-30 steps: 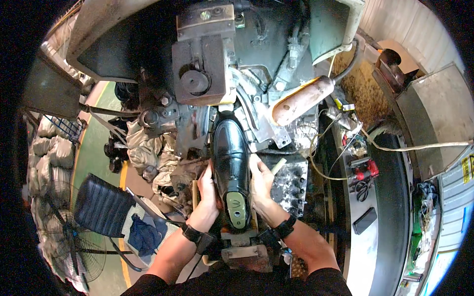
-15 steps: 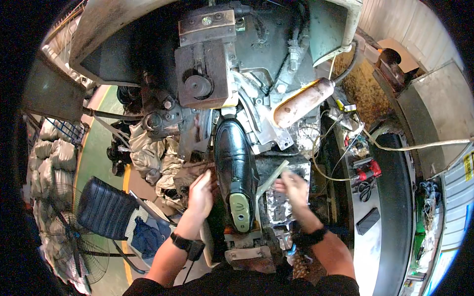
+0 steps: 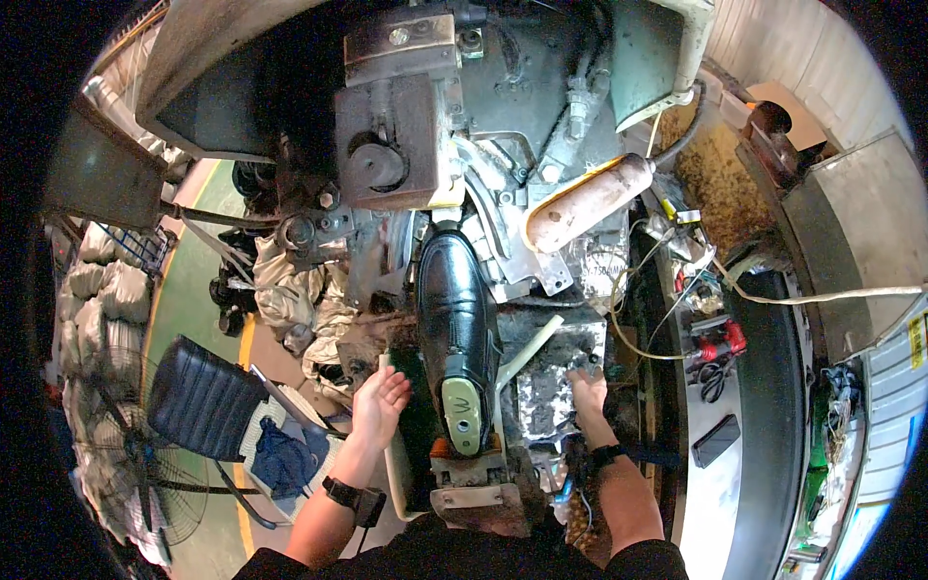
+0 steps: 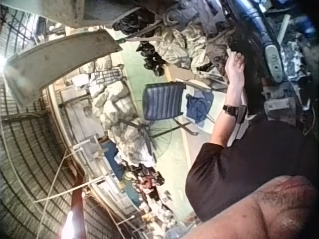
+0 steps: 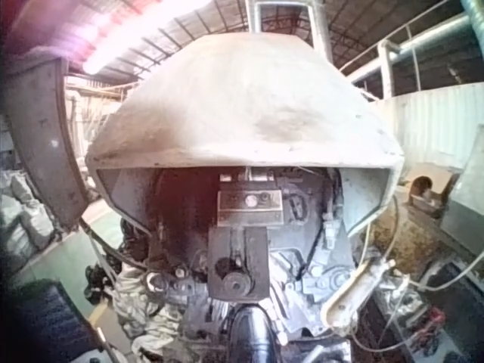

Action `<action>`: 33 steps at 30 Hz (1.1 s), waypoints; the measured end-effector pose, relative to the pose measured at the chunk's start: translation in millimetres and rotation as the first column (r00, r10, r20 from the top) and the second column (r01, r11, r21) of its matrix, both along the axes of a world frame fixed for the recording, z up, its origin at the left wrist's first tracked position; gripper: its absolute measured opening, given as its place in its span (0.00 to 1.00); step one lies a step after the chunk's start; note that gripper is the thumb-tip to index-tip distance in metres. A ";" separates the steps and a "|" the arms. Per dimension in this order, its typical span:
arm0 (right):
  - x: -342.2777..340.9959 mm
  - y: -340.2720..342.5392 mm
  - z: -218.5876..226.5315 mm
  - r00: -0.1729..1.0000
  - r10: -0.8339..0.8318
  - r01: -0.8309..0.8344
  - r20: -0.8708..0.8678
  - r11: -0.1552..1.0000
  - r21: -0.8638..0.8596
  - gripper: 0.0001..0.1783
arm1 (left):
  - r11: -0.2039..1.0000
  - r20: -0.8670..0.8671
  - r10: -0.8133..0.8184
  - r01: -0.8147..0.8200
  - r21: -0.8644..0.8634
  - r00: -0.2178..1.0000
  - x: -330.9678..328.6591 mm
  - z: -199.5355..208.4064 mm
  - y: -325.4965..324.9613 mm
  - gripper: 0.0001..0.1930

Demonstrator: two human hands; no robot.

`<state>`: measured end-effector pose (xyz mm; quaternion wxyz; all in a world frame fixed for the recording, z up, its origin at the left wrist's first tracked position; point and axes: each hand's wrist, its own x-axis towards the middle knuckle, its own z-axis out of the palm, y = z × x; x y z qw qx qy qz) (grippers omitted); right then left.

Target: Operator uses specialized machinery to mold and shape shoes on a production line.

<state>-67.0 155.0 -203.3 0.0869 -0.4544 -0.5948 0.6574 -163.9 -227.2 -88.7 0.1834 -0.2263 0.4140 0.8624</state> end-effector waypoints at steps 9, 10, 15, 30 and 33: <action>-24.2 -53.2 164.7 0.871 0.463 -0.475 -0.164 0.879 -0.039 0.43 | 0.972 -0.164 -0.182 0.202 0.118 0.970 -22.0 60.6 70.9 0.24; -34.9 -77.8 186.5 0.859 0.440 -0.476 -0.263 0.874 -0.092 0.45 | 0.930 -0.198 -0.189 0.240 0.277 0.962 -21.3 69.9 81.8 0.27; -71.8 -149.9 174.1 0.778 -0.004 -0.323 -0.628 0.855 -0.406 0.30 | 0.913 -0.186 -0.118 0.180 0.366 0.975 -16.7 60.3 106.6 0.24; -71.7 -146.5 173.0 0.780 -0.002 -0.372 -0.626 0.802 -0.467 0.28 | 0.938 -0.262 -0.098 0.177 0.297 0.960 -16.7 38.6 100.2 0.24; -61.4 -132.4 163.9 0.812 0.072 -0.359 -0.579 0.844 -0.399 0.35 | 0.985 -0.304 -0.153 0.169 0.026 0.940 -20.0 27.9 81.7 0.26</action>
